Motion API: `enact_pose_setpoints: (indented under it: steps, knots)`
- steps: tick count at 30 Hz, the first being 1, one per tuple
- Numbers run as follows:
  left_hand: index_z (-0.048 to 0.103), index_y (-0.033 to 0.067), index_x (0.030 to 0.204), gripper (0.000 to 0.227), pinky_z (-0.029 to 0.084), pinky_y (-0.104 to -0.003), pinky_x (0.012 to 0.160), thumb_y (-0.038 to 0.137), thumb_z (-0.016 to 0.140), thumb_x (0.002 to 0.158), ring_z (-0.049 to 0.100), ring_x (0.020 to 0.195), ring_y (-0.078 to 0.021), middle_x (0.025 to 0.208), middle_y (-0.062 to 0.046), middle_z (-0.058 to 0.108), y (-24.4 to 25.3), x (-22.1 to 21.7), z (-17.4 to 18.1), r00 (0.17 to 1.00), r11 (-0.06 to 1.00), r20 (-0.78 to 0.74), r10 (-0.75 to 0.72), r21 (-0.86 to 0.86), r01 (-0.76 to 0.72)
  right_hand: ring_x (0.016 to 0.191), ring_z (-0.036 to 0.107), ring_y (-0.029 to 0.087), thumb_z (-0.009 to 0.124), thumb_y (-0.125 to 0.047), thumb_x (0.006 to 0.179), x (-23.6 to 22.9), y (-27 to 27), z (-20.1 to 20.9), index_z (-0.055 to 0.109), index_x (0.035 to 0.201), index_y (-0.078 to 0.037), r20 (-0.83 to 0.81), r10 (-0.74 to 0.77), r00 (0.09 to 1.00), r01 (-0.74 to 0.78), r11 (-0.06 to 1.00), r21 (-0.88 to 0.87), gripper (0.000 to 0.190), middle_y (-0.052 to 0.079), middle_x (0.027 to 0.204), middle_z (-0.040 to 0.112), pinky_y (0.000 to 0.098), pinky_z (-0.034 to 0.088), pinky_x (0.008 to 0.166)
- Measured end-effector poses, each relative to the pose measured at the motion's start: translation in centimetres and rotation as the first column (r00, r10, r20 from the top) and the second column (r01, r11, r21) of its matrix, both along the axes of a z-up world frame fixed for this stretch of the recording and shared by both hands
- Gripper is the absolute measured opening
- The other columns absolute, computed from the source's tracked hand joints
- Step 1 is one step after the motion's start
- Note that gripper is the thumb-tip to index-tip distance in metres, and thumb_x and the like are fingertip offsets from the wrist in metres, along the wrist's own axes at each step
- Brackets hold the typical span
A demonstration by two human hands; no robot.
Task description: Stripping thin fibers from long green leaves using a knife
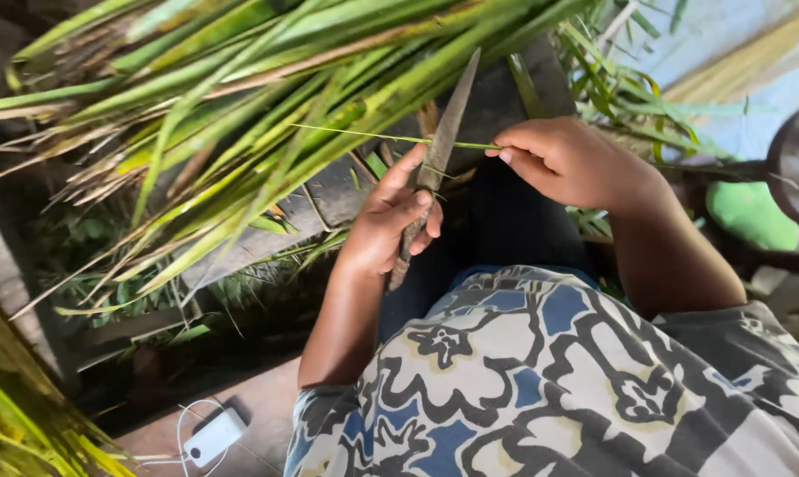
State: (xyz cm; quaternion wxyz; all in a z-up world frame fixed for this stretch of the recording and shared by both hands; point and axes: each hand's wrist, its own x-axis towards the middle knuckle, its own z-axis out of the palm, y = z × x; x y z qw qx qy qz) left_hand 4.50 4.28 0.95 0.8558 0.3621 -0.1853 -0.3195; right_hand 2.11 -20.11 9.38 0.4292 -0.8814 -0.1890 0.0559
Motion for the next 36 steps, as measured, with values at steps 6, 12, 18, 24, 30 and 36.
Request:
enact_pose_setpoints:
  steps: [6,12,18,24,30,36]
  knots:
    - [0.028,0.0128,0.143,0.056,0.039,-0.022,0.031,0.0,0.046,0.092,0.048,0.032,-0.0208,0.061,-0.025,0.056,0.1,0.5,0.8,0.998,0.998,0.02,0.061,0.025,-0.062,0.071,0.062,0.04,0.048,-0.012,0.093,1.5,0.4,0.4,0.06,0.108,-0.002,0.025,0.0,1.0,0.001,1.0,-0.016,0.022,0.022,0.088,0.063,0.0459,0.049,0.053]
    - [0.027,0.0116,0.143,0.055,0.04,-0.022,0.032,-0.001,0.045,0.092,0.05,0.033,-0.0199,0.061,-0.025,0.057,-0.2,0.4,0.3,0.994,0.994,0.061,0.096,0.051,-0.099,0.077,0.061,0.042,0.05,-0.014,0.091,1.6,0.0,-0.8,0.06,0.102,-0.006,0.032,0.034,0.999,-0.032,0.997,-0.071,0.017,0.019,0.085,0.063,0.048,0.049,0.055]
    - [0.025,0.0132,0.144,0.056,0.039,-0.021,0.032,0.001,0.045,0.092,0.049,0.034,-0.0195,0.061,-0.024,0.056,-1.4,-0.2,0.0,0.996,0.996,0.022,0.091,0.008,-0.091,0.077,0.062,0.041,0.056,-0.004,0.087,0.2,0.7,-0.3,0.063,0.098,0.001,0.235,-0.05,0.971,0.048,0.999,0.014,0.015,0.022,0.084,0.064,0.0445,0.051,0.062]
    - [0.029,0.0138,0.143,0.056,0.039,-0.022,0.029,0.003,0.049,0.091,0.05,0.034,-0.0202,0.061,-0.024,0.055,-3.8,-2.0,-0.1,0.999,0.997,-0.017,0.032,-0.063,-0.033,0.069,0.065,0.029,0.054,-0.007,0.09,-0.6,0.7,-2.7,0.065,0.097,-0.005,0.172,-0.107,0.979,0.068,0.974,0.217,0.013,0.009,0.072,0.065,0.0339,0.05,0.055]
    - [0.027,0.011,0.143,0.057,0.04,-0.023,0.03,-0.001,0.047,0.091,0.051,0.034,-0.021,0.061,-0.024,0.056,-4.4,-2.4,0.1,1.0,0.998,-0.031,-0.005,-0.062,0.003,0.067,0.063,0.031,0.063,-0.004,0.085,-1.0,0.8,-5.2,0.068,0.087,-0.005,0.569,-0.202,0.797,0.22,0.975,0.038,0.005,0.011,0.075,0.062,0.0351,0.049,0.053]
    - [0.022,0.0109,0.145,0.058,0.043,-0.022,0.033,-0.001,0.044,0.093,0.054,0.036,-0.02,0.063,-0.023,0.058,-4.2,-2.9,0.4,0.981,0.99,-0.172,-0.089,-0.121,0.068,0.064,0.061,0.02,0.063,-0.009,0.083,-1.9,1.5,-5.4,0.067,0.078,-0.009,0.795,-0.127,0.593,0.371,0.919,-0.131,0.006,0.004,0.072,0.059,0.0275,0.051,0.055]
